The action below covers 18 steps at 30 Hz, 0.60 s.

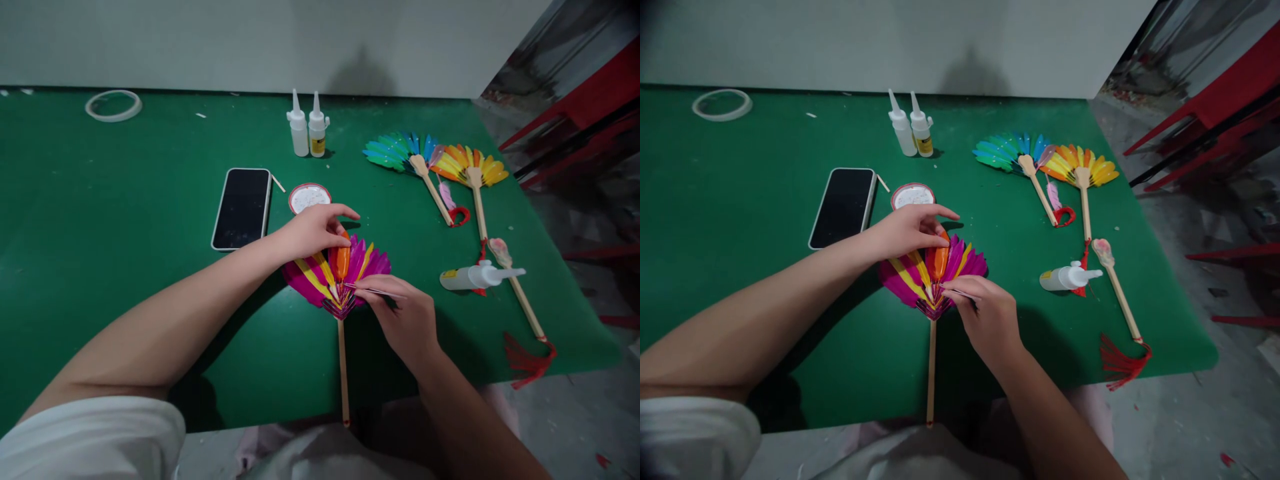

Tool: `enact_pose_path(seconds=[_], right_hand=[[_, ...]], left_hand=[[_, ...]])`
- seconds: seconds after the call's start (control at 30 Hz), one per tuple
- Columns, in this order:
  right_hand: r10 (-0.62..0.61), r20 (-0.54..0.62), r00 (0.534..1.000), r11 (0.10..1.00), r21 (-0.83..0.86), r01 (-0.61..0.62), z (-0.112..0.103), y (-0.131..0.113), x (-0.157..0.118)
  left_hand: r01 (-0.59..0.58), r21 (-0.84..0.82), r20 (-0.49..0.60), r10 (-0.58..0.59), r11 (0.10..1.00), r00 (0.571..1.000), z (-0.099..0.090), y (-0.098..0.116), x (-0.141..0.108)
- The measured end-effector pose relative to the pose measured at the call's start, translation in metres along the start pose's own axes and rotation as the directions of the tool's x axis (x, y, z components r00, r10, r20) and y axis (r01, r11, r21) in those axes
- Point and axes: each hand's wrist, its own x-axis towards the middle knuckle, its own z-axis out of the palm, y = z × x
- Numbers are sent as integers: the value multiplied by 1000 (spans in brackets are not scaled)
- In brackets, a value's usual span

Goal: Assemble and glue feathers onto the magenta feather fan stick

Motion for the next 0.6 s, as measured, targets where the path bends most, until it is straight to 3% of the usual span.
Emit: enact_pose_path(seconds=[0.6], right_hand=[[-38, 22, 999, 999, 11, 38, 1, 0, 0]], left_hand=[[14, 12, -6, -13, 1000, 1000, 2, -1, 1]])
